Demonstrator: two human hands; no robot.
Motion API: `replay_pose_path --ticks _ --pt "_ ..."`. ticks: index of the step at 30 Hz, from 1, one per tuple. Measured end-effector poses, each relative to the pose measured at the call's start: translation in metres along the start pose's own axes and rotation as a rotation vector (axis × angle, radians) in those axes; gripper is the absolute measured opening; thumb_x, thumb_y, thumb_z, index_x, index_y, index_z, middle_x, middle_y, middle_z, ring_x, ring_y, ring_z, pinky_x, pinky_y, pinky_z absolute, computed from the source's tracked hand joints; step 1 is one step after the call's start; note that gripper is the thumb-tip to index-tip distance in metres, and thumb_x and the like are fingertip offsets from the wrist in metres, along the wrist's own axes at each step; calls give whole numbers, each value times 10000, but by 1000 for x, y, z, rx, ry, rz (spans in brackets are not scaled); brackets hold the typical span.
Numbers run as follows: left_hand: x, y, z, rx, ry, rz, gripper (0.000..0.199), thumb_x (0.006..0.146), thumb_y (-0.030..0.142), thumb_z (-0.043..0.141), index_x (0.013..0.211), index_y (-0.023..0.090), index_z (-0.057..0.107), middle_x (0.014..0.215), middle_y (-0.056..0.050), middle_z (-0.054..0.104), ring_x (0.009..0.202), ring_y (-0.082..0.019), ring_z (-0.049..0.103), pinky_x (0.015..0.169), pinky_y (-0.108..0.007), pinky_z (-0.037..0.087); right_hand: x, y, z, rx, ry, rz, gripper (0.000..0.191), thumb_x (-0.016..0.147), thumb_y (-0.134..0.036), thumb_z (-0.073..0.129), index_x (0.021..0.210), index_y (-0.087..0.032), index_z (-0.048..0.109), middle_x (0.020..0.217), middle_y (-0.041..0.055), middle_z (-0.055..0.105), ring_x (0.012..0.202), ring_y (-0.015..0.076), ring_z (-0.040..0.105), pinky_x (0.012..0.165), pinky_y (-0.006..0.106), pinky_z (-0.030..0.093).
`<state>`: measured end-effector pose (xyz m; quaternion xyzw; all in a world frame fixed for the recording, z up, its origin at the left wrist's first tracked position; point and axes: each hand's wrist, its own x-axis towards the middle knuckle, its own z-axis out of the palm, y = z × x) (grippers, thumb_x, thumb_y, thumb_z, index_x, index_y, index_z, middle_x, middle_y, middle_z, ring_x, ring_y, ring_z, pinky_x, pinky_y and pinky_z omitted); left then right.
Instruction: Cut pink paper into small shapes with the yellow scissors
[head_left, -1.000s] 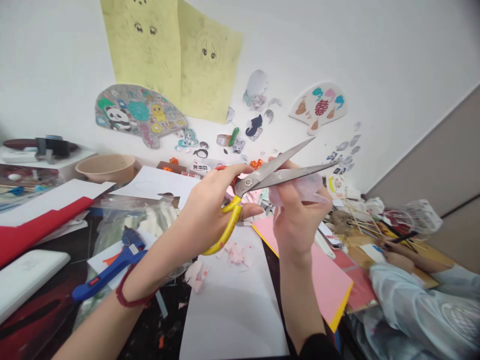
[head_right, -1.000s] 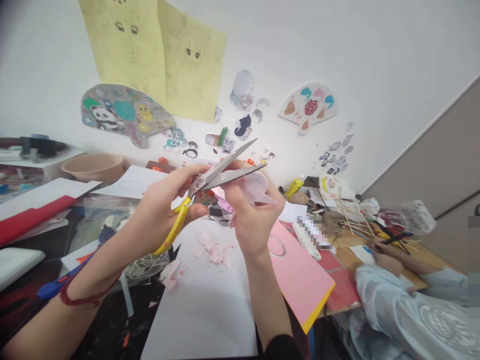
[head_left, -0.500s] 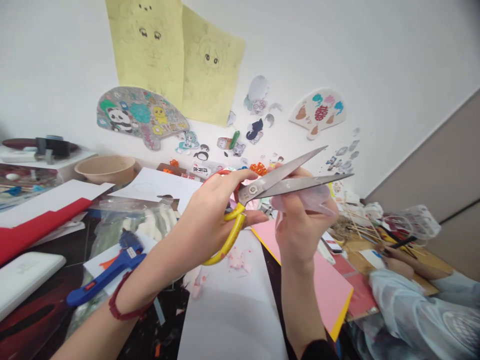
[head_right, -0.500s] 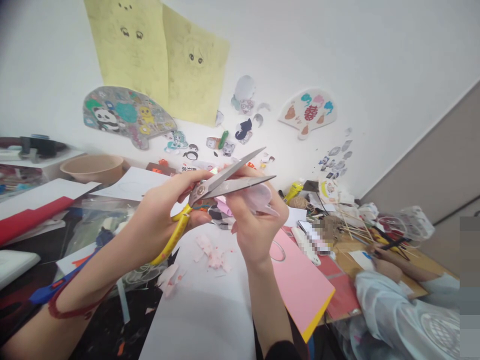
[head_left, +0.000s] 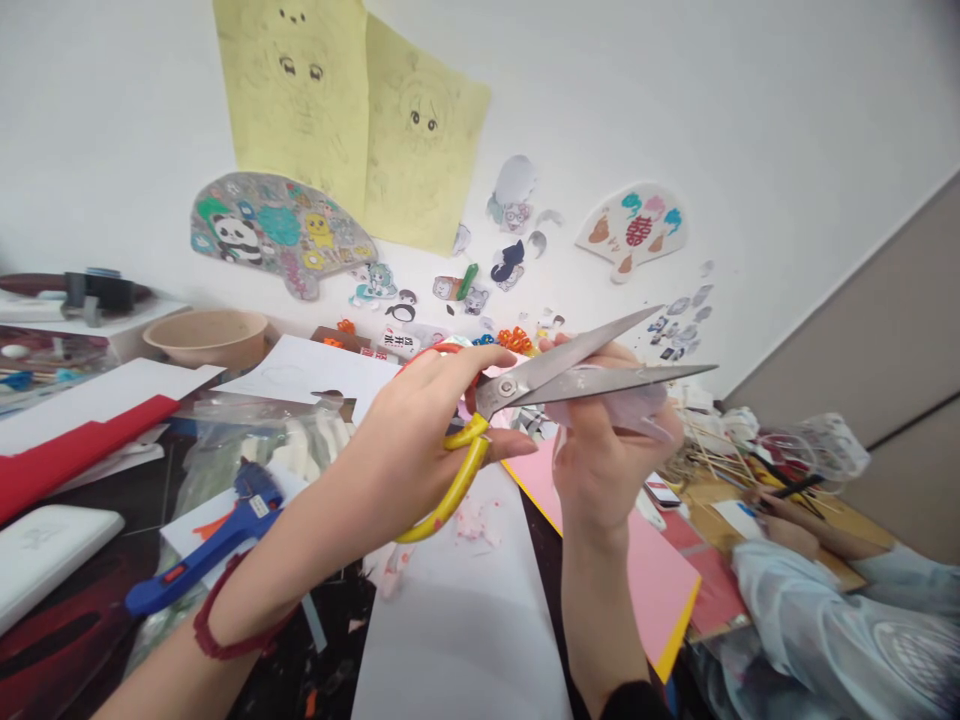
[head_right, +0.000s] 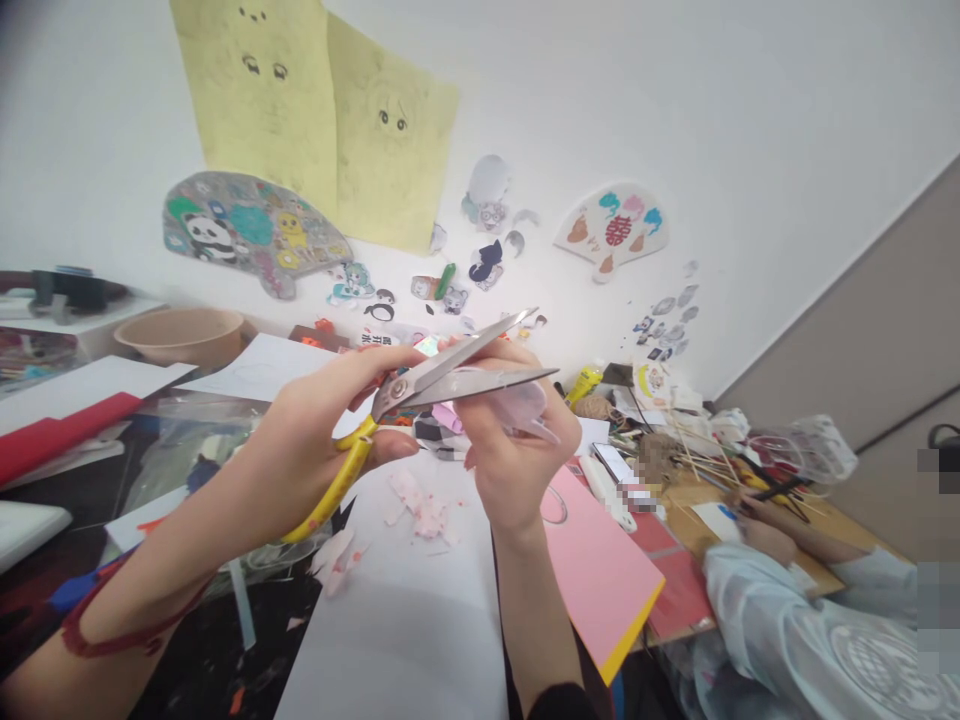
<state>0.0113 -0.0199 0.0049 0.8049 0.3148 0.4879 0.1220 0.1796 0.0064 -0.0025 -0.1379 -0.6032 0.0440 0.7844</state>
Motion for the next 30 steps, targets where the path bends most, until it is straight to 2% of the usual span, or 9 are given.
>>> replay_pose_path --ticks 7,22,30 --pt "1 1 0 3 -9 29 335 976 366 656 1247 170 627 1051 -47 708 929 -204 621 794 -307 455 0 -1 0 -1 18 -11 166 808 -114 773 880 -259 812 957 -10 799 892 199 778 877 392 654" --pt "1 4 -1 20 -4 30 401 927 333 749 1258 135 639 1032 -50 720 917 -198 651 785 -292 470 3 -1 -3 -46 12 -95 171 781 -87 766 867 -230 803 913 0 793 858 194 770 805 373 651" --pt "1 3 -5 64 -43 32 424 927 393 747 1257 148 645 1035 -70 736 884 -206 666 761 -305 481 7 0 -10 -84 -43 -145 202 769 -66 754 873 -231 804 925 9 803 895 214 773 808 394 662"
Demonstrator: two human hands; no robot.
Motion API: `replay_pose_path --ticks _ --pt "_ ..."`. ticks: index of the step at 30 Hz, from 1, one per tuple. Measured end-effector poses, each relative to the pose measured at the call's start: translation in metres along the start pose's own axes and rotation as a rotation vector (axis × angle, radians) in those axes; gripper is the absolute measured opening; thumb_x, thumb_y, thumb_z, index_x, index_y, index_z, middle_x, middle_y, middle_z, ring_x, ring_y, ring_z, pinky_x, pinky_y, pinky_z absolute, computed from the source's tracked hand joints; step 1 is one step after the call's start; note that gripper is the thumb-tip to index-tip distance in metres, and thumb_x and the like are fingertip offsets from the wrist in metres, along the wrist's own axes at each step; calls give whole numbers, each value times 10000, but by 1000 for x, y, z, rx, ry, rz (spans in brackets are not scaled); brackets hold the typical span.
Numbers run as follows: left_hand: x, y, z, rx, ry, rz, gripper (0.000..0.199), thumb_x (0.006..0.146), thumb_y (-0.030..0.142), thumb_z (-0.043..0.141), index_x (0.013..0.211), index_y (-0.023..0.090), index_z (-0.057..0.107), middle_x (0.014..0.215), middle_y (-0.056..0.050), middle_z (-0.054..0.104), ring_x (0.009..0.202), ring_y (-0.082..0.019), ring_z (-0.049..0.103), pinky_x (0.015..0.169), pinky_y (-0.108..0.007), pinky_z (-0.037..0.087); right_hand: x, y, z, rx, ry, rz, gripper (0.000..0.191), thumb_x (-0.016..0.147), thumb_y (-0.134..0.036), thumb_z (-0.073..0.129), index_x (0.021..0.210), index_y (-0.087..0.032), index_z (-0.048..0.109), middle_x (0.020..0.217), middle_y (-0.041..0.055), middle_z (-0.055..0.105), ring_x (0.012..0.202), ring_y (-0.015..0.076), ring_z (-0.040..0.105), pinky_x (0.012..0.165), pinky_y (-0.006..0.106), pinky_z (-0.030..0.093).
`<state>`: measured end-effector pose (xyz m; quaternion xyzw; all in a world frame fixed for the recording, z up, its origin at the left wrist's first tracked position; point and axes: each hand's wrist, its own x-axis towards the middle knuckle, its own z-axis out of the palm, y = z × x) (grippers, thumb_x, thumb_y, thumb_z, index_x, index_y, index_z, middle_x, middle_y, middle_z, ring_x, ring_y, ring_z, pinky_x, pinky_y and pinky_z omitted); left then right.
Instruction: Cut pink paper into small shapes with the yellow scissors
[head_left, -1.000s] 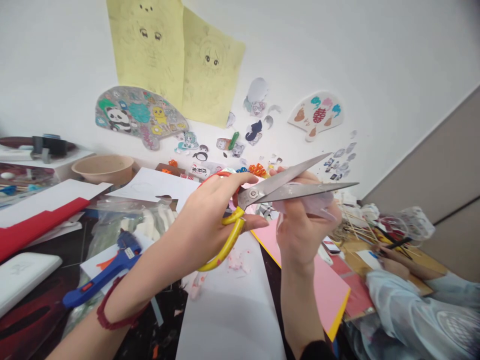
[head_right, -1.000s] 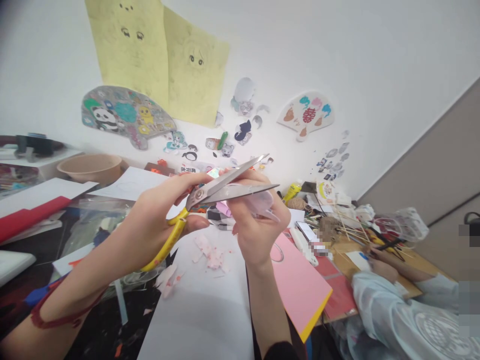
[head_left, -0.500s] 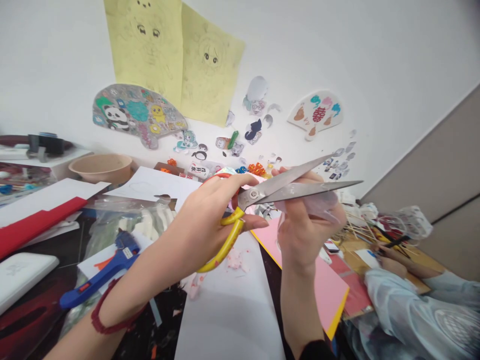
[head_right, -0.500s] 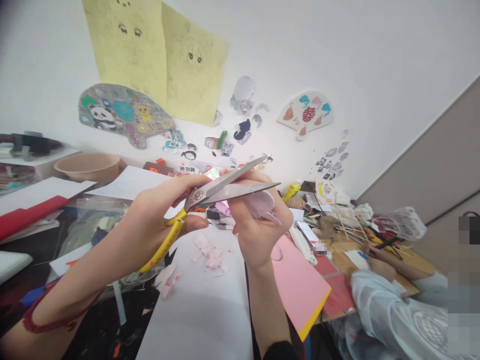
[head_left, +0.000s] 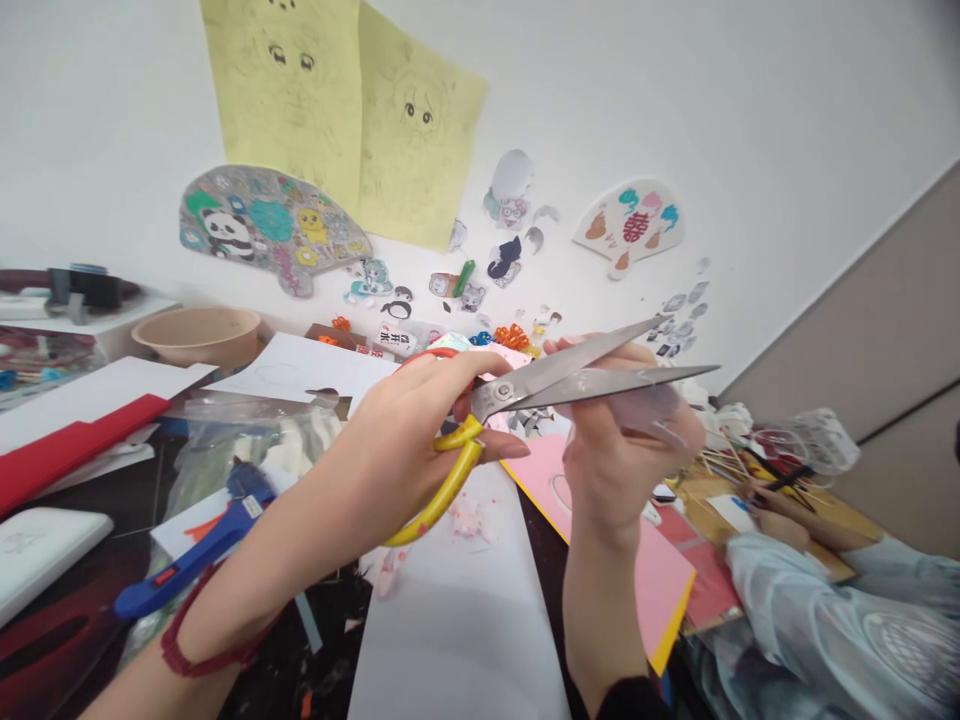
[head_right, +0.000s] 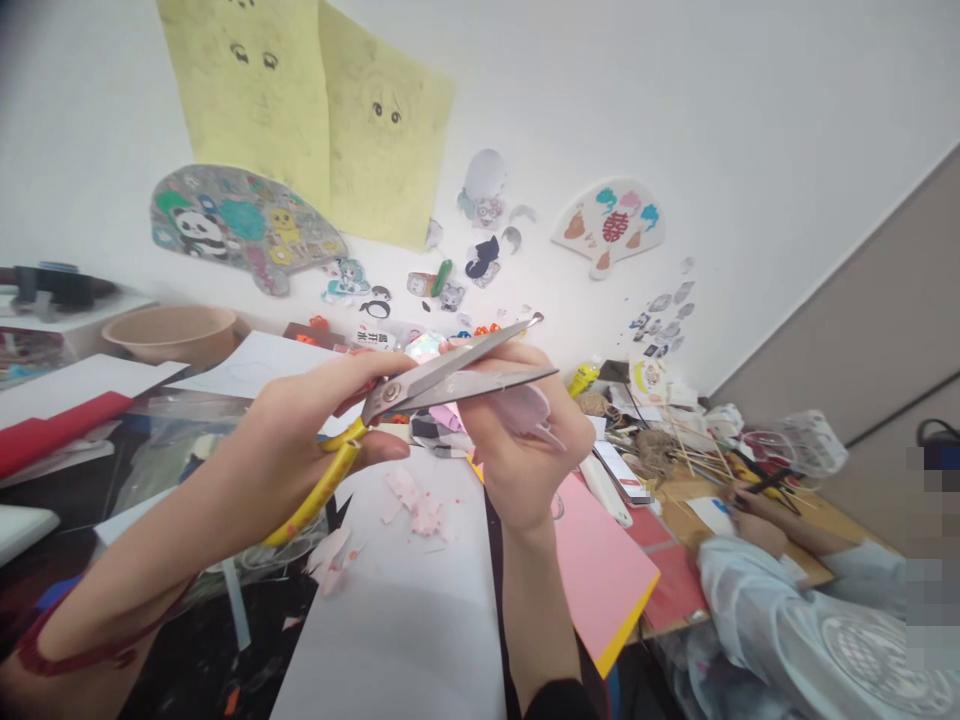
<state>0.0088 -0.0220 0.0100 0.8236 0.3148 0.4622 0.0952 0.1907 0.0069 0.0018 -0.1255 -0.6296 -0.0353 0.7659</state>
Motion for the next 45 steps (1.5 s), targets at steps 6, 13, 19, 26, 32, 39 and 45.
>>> replay_pose_path --ticks 6,13,19,26,32,39,45 --pt "-2 -1 0 17 -14 5 397 950 461 703 1218 172 661 1000 -59 746 824 -205 651 703 -307 461 3 -4 -6 -9 -24 39 239 759 -56 778 883 -257 816 924 -6 799 866 211 771 816 410 667" --pt "-3 -6 -1 -5 -3 9 360 931 510 706 1132 212 678 895 -25 716 731 -181 599 652 -293 439 6 -6 -12 -25 -86 26 255 764 -54 768 892 -269 812 921 -5 807 878 224 770 803 417 661" --pt "-2 -5 -1 -41 -16 -11 350 918 524 716 1050 202 683 817 -6 680 694 -165 586 616 -278 418 8 -6 -18 -37 -145 47 214 795 -97 773 896 -284 805 931 -8 804 878 227 761 801 433 655" --pt "-1 -13 -2 -148 38 -50 329 939 488 675 1127 218 687 730 32 612 595 -125 479 557 -264 395 7 -3 -14 47 -145 139 63 837 -192 784 863 -249 786 862 -4 794 824 197 765 728 369 658" --pt "-2 -23 1 -214 2 -51 586 932 510 659 1432 241 514 1314 -100 685 991 -243 664 807 -353 542 4 -2 -10 126 -148 286 39 852 -219 788 890 -210 781 945 19 805 857 187 792 776 344 677" --pt "-1 -20 12 -200 16 -22 725 891 606 691 1431 201 430 1335 -143 641 1038 -268 677 844 -369 529 3 -2 -9 144 -148 292 41 866 -210 781 903 -226 775 1049 35 807 959 226 797 865 427 685" --pt "0 -7 8 -6 47 -17 430 987 513 591 1263 183 587 931 -39 694 754 -185 596 712 -303 448 0 -1 -8 122 -136 251 102 862 -249 785 964 -258 786 1079 22 807 989 243 792 932 485 668"
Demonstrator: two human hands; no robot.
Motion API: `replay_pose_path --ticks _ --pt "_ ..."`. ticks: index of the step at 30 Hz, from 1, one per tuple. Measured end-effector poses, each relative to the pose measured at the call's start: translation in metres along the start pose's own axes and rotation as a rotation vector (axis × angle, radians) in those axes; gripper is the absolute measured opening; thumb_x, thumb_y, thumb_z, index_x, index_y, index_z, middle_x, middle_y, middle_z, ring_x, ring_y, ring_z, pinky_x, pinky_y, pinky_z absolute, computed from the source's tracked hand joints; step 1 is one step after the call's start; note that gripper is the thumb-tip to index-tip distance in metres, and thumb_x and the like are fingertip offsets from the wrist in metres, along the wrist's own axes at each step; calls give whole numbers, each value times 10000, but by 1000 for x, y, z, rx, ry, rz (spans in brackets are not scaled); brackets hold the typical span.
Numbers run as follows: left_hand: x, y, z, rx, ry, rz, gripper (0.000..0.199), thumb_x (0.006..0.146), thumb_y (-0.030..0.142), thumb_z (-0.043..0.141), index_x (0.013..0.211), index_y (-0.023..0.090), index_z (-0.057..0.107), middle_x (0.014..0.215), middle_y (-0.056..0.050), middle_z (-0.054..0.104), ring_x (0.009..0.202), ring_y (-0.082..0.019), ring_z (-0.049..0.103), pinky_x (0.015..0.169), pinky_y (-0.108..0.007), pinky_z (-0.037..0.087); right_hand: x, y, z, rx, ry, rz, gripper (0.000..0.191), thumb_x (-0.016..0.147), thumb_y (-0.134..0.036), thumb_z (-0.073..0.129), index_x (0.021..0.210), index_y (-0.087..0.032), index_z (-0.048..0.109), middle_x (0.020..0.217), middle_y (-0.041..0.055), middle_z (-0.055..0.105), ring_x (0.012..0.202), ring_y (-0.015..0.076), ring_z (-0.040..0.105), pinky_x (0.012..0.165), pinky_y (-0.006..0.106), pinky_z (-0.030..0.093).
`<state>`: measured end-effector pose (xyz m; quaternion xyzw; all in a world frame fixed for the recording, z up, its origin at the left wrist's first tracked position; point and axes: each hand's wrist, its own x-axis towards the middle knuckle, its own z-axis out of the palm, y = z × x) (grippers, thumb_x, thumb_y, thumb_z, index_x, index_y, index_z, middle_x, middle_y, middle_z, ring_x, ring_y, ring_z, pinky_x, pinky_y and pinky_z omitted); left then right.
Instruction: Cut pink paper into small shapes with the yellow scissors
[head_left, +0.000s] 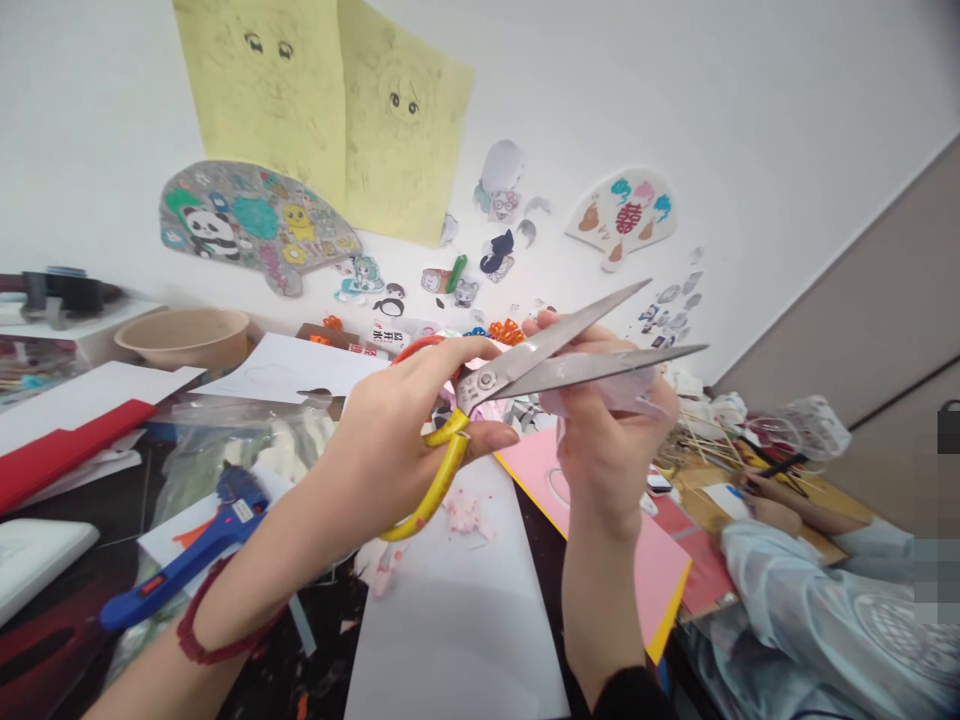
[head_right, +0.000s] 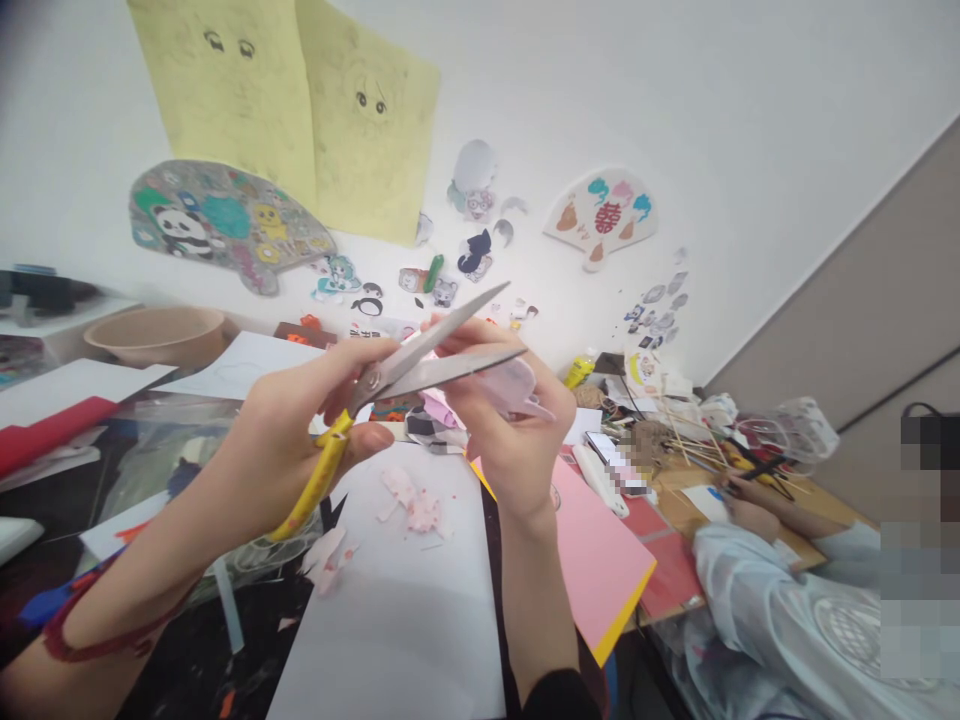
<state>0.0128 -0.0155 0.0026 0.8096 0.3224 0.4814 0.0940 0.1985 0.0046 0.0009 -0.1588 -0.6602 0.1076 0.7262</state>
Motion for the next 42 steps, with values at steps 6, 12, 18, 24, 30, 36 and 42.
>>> replay_pose_path --ticks 6,12,18,24,30,36,42 --pt "0 1 1 68 -9 23 415 989 516 599 1250 193 605 907 -29 699 755 -175 612 708 -276 446 1 -1 -2 14 -34 -96 84 866 -215 771 928 -271 761 1055 22 807 1044 260 784 972 530 652" --pt "-1 2 1 41 -16 28 424 996 481 607 1282 168 598 941 -39 703 761 -164 596 715 -271 450 1 -1 -4 -12 -49 -114 135 865 -185 755 961 -280 767 1074 9 805 1056 235 776 1002 503 645" --pt "-1 4 1 18 -25 23 395 993 439 614 1272 160 606 905 -26 673 751 -162 594 702 -266 441 0 -2 -3 -5 -39 -119 193 861 -156 754 997 -291 779 1081 3 807 1016 231 787 968 480 654" --pt "-1 5 -1 49 -24 34 348 996 425 614 1245 183 619 836 -1 641 726 -155 571 675 -253 425 1 -3 -2 -35 -29 -156 204 853 -130 751 970 -292 792 1060 -2 814 1043 235 779 961 479 658" --pt "0 6 0 23 -37 21 328 981 385 659 1222 166 628 912 -13 703 724 -142 572 668 -241 417 2 -1 -1 15 -22 -193 237 850 -84 745 983 -271 806 1054 -5 813 1011 223 783 933 444 673" --pt "-2 6 -1 69 -25 69 331 983 392 665 1199 141 650 856 1 681 701 -138 560 644 -236 404 2 -5 -2 -9 -13 -181 218 845 -91 756 974 -259 806 1038 4 812 993 232 792 960 452 676" --pt "-2 4 -4 111 -19 89 369 976 418 677 1226 146 649 879 -2 692 710 -133 569 650 -230 412 4 -8 -7 -30 -63 -192 257 834 -56 748 944 -282 803 1022 -13 817 996 223 785 933 443 680"
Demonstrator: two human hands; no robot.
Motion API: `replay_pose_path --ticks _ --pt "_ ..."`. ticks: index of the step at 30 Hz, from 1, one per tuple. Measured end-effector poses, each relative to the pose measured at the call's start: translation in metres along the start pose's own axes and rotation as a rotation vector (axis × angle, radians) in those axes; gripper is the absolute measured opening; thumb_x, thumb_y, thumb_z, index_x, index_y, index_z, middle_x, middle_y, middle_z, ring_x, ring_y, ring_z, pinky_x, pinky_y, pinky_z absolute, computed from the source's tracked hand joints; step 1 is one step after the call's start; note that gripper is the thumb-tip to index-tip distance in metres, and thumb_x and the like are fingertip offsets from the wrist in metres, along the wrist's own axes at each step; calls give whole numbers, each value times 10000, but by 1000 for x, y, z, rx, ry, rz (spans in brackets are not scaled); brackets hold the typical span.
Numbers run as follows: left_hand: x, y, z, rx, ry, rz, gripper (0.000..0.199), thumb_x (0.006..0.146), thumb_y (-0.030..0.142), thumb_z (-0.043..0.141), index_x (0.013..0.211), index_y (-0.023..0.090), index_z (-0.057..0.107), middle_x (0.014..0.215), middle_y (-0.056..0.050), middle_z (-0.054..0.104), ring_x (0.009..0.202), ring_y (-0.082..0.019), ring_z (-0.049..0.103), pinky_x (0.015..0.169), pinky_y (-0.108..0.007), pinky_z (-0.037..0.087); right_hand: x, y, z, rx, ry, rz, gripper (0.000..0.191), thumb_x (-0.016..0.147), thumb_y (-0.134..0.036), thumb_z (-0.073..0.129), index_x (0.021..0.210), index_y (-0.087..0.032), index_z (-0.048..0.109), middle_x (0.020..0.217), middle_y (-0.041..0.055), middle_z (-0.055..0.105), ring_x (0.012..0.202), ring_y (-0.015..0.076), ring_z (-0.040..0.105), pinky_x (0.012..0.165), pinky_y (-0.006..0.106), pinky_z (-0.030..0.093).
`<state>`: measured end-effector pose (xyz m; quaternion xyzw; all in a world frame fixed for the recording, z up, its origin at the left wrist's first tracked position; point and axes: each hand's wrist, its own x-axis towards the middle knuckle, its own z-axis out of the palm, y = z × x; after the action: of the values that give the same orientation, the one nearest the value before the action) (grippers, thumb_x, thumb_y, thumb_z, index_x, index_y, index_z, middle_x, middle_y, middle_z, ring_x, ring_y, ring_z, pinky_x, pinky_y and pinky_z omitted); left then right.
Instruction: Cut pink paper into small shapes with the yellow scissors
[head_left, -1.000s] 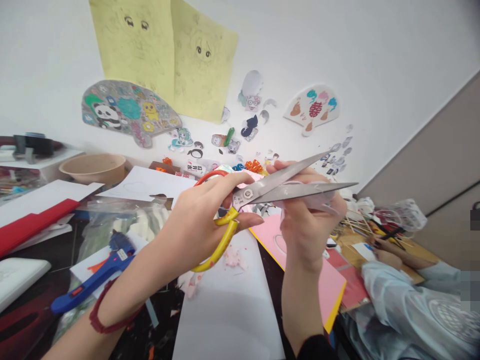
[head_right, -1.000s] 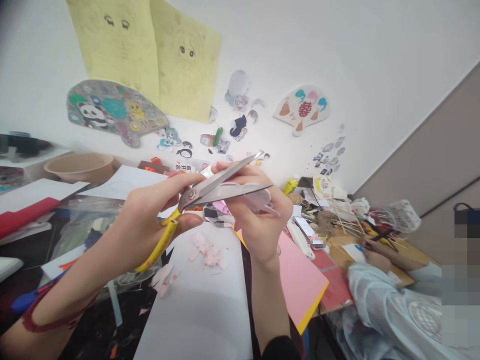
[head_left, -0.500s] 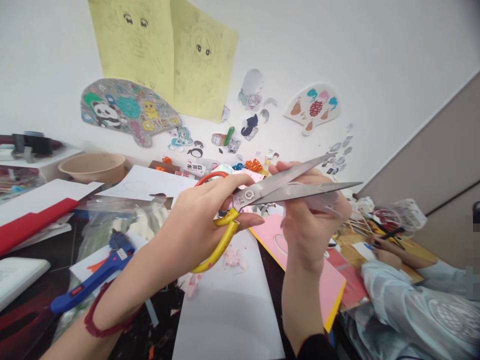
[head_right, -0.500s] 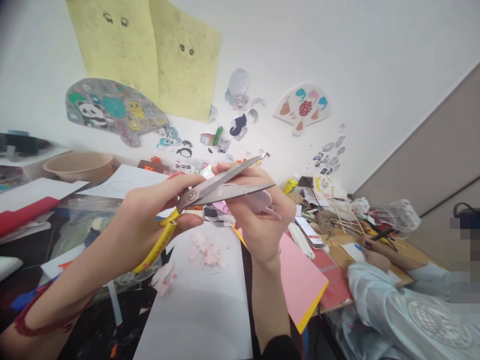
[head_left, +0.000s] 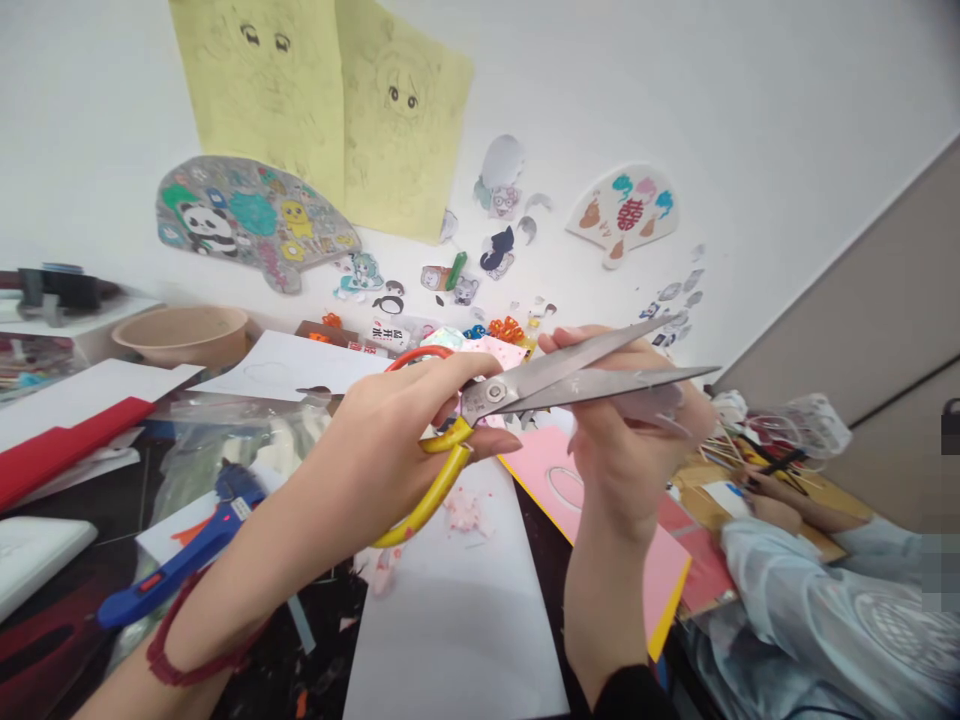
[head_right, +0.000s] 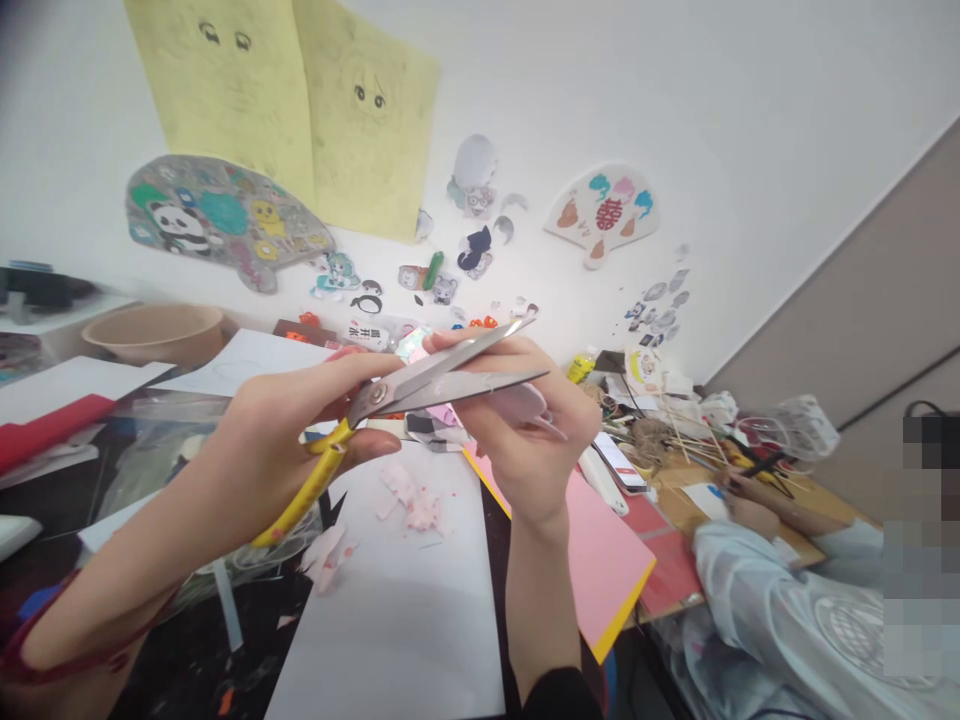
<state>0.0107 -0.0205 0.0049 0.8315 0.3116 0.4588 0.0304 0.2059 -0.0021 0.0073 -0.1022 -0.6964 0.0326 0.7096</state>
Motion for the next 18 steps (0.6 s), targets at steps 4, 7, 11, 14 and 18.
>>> replay_pose_path --ticks 4,7,11,14,18 --pt "-1 -2 0 -14 -25 5 339 975 456 669 1179 185 660 794 29 643 640 -121 526 616 -227 401 2 1 -4 13 -37 -33 281 836 -42 740 962 -285 803 1026 -13 816 970 207 783 898 415 679" --pt "-1 -3 1 -20 -30 0 329 969 495 663 1118 201 673 728 38 603 586 -122 495 570 -239 367 2 1 -8 -6 -56 -24 267 834 -56 747 964 -283 800 1013 -6 818 953 209 784 866 409 680" --pt "0 -4 -2 -35 -15 -6 394 956 556 653 1106 194 695 717 23 599 589 -133 508 568 -258 370 3 0 -10 10 -54 11 231 816 -76 770 938 -268 809 974 3 822 943 225 783 833 408 671" --pt "0 -6 -5 -64 -9 -36 448 951 577 641 1150 182 711 748 -5 653 608 -147 533 614 -282 422 3 1 -9 8 18 77 169 810 -118 784 903 -255 818 884 -3 810 826 196 764 704 342 648" --pt "-1 -10 -4 -113 40 -80 498 932 533 659 1289 187 669 968 -69 762 785 -205 658 751 -331 518 1 -1 -5 -17 87 257 53 817 -198 803 805 -251 801 745 -31 767 607 131 692 546 274 602"
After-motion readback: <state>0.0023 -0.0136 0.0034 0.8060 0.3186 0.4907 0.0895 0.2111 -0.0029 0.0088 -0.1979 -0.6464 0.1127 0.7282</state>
